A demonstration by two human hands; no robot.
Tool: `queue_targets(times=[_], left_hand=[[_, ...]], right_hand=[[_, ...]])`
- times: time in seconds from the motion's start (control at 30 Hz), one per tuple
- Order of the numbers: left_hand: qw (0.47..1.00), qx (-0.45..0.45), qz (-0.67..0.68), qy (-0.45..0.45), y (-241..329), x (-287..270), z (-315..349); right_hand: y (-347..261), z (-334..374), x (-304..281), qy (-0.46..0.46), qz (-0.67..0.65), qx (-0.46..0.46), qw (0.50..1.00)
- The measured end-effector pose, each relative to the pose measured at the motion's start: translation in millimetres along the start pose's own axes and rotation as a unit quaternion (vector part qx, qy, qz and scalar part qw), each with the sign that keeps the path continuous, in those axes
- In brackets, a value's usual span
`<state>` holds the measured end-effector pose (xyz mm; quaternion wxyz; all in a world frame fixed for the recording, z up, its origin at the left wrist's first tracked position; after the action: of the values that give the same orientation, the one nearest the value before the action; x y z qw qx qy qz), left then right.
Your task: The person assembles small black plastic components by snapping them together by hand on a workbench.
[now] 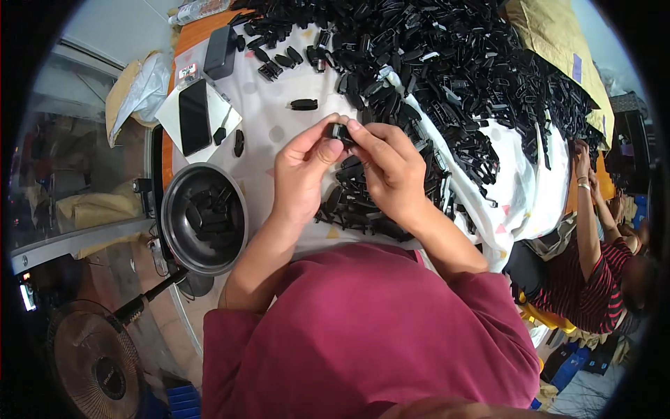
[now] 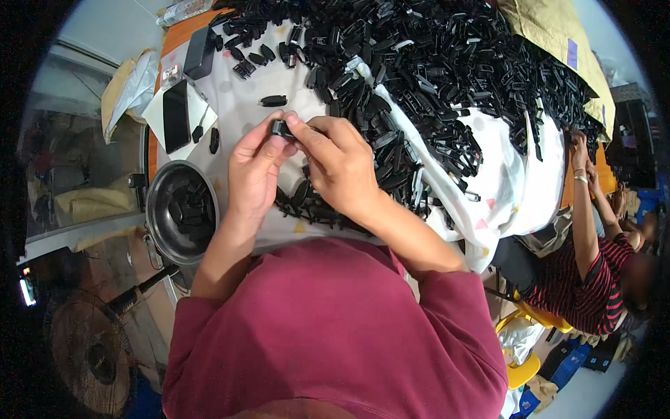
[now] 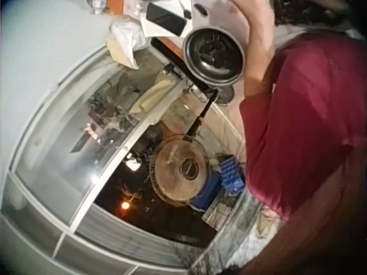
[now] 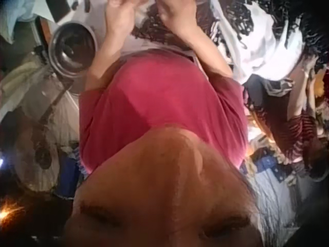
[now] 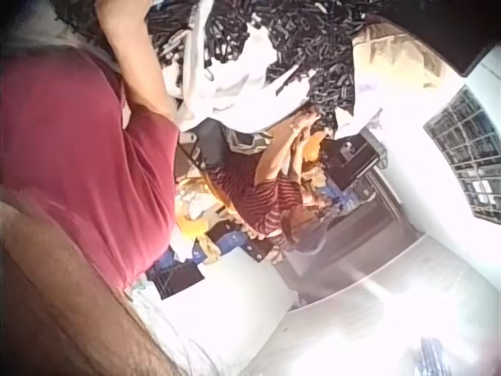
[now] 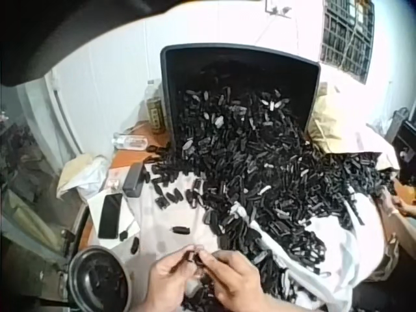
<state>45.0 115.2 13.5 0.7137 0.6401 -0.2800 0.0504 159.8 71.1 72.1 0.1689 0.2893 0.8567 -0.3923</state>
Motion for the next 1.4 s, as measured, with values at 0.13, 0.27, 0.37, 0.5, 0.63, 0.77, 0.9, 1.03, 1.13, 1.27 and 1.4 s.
queue_targets(times=[0.13,0.27,0.37,0.5,0.63,0.77,0.9,1.03,1.13,1.27,1.4], left_hand=[[0.998,-0.044,0.028,0.022,-5.6,-3.1,-0.9],[0.996,-0.076,0.005,0.045,-11.7,-23.0,-13.9],[0.988,-0.093,0.021,0.123,-6.6,-47.3,-41.3],[0.956,-0.054,-0.084,0.275,-2.9,-142.7,-110.0],[0.822,-0.103,-0.488,0.274,-0.2,-185.8,-159.4],[0.732,-0.117,-0.633,0.223,0.9,-163.4,-173.6],[0.787,-0.111,-0.574,0.197,-14.1,-186.9,-171.4],[0.931,-0.142,-0.281,0.184,-4.2,-142.9,-132.5],[0.989,-0.038,-0.126,0.07,15.0,-76.5,-93.9],[1.0,-0.001,-0.008,-0.01,23.6,-25.1,-53.8],[0.998,-0.021,0.04,-0.033,28.0,-7.1,-38.4]], right_hand=[[27.7,10.3,6.0,0.018,-0.165,0.179,0.97],[47.6,5.7,29.7,-0.081,-0.261,0.386,0.881],[79.0,-24.1,58.8,-0.177,-0.223,0.301,0.91],[142.9,-77.1,90.7,-0.152,0.164,0.158,0.962],[164.8,-98.2,120.0,-0.161,0.316,0.102,0.93],[167.1,-85.9,127.2,-0.197,0.266,0.123,0.935],[139.8,-76.5,99.2,-0.129,0.089,0.182,0.971],[130.4,-54.2,73.1,-0.042,-0.34,0.401,0.849],[102.8,-47.3,52.4,0.058,-0.574,0.423,0.699],[70.8,-36.8,46.5,0.059,-0.659,0.413,0.626],[58.4,-19.7,32.9,0.075,-0.575,0.425,0.695]])
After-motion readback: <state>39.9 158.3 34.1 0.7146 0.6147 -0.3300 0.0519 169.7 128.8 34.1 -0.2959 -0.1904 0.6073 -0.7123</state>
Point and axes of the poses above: each hand's wrist, its own z-axis away from the middle knuckle, its own x-axis out of the palm, y = z × x, the point moved 7 cm from there along -z, towards the middle knuckle, and after that the axes turned 2 degrees about -x, right-handed, at the moved point
